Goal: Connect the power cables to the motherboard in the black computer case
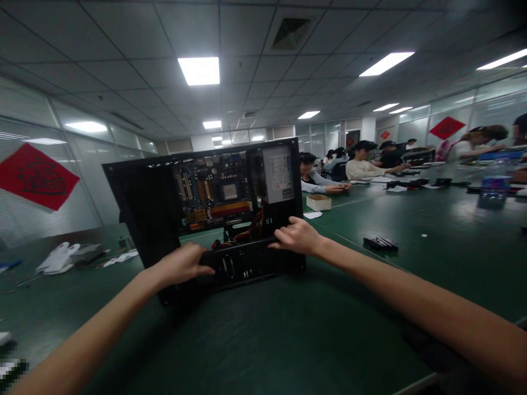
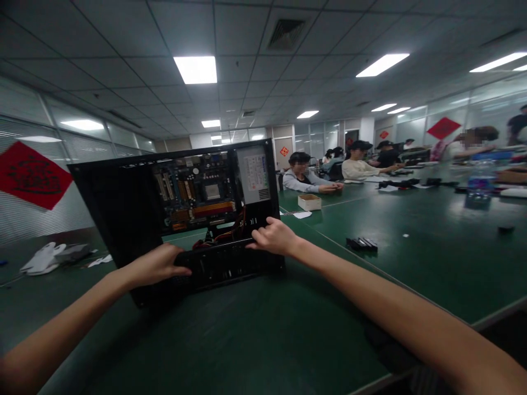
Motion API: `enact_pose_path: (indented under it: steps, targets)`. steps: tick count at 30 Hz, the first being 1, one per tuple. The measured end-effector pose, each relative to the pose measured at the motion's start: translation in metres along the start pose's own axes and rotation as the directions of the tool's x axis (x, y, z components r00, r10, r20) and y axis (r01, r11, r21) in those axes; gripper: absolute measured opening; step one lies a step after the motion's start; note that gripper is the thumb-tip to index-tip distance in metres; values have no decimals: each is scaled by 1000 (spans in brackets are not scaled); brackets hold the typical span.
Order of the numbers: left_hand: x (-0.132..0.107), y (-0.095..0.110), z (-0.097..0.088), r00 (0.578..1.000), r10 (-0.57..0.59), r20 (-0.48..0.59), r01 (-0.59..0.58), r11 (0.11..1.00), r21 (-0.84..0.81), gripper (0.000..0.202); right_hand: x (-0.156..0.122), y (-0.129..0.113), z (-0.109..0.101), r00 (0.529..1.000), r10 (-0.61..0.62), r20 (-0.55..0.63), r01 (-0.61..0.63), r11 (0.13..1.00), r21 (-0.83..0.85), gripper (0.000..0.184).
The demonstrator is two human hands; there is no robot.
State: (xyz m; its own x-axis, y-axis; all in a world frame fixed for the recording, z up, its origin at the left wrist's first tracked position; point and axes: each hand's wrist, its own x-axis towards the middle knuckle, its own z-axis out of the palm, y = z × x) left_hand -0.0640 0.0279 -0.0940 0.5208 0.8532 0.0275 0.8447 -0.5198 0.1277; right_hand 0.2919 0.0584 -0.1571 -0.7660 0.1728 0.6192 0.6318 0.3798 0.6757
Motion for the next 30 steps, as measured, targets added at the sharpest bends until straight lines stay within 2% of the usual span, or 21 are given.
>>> enact_pose_path:
  steps: [3, 6, 8, 9, 13, 16, 19, 22, 25, 26, 28, 30]
  targets:
    - [6, 1, -7, 996, 44, 76, -41, 998, -44, 46, -3, 2, -1, 995, 17, 96, -20, 999, 30, 49]
    - [17, -6, -19, 997, 74, -18, -75, 992, -103, 51, -1, -1, -5, 984, 55, 172, -63, 997, 42, 46]
    - [29, -13, -25, 995, 67, -74, -70, 996, -48, 47, 3, -4, -10, 973, 80, 214, -94, 994, 53, 46]
    - [35, -17, -27, 996, 70, -55, -70, 998, -2, 43, 6, -7, -13, 968, 93, 234, -111, 992, 65, 46]
    - [60, -23, -26, 984, 81, 159, -98, 990, 103, 47, 24, -15, -32, 943, 168, 286, -216, 965, 147, 45]
    - [67, -20, -24, 984, 89, 156, -113, 982, 149, 43, 44, -18, -46, 934, 179, 308, -256, 938, 232, 41]
    - [61, -12, -34, 981, 169, 100, -181, 975, 128, 31, 72, -16, -51, 925, 193, 327, -314, 873, 373, 36]
    - [47, 2, -62, 959, 283, -2, -282, 956, 79, 29, 107, -10, -48, 917, 240, 317, -391, 690, 609, 33]
    - [34, 25, -94, 935, 327, -139, -314, 943, 108, 33, 139, -2, -46, 916, 232, 328, -397, 400, 826, 34]
    - [30, 34, -103, 924, 335, -184, -316, 941, 124, 34, 146, 0, -48, 913, 218, 345, -399, 303, 866, 36]
    - [23, 51, -114, 876, 399, -271, -370, 917, 151, 34, 153, 6, -54, 901, 199, 385, -414, 129, 901, 42]
    - [17, 65, -115, 835, 422, -353, -399, 906, 141, 38, 150, 14, -65, 892, 178, 416, -424, 10, 905, 45]
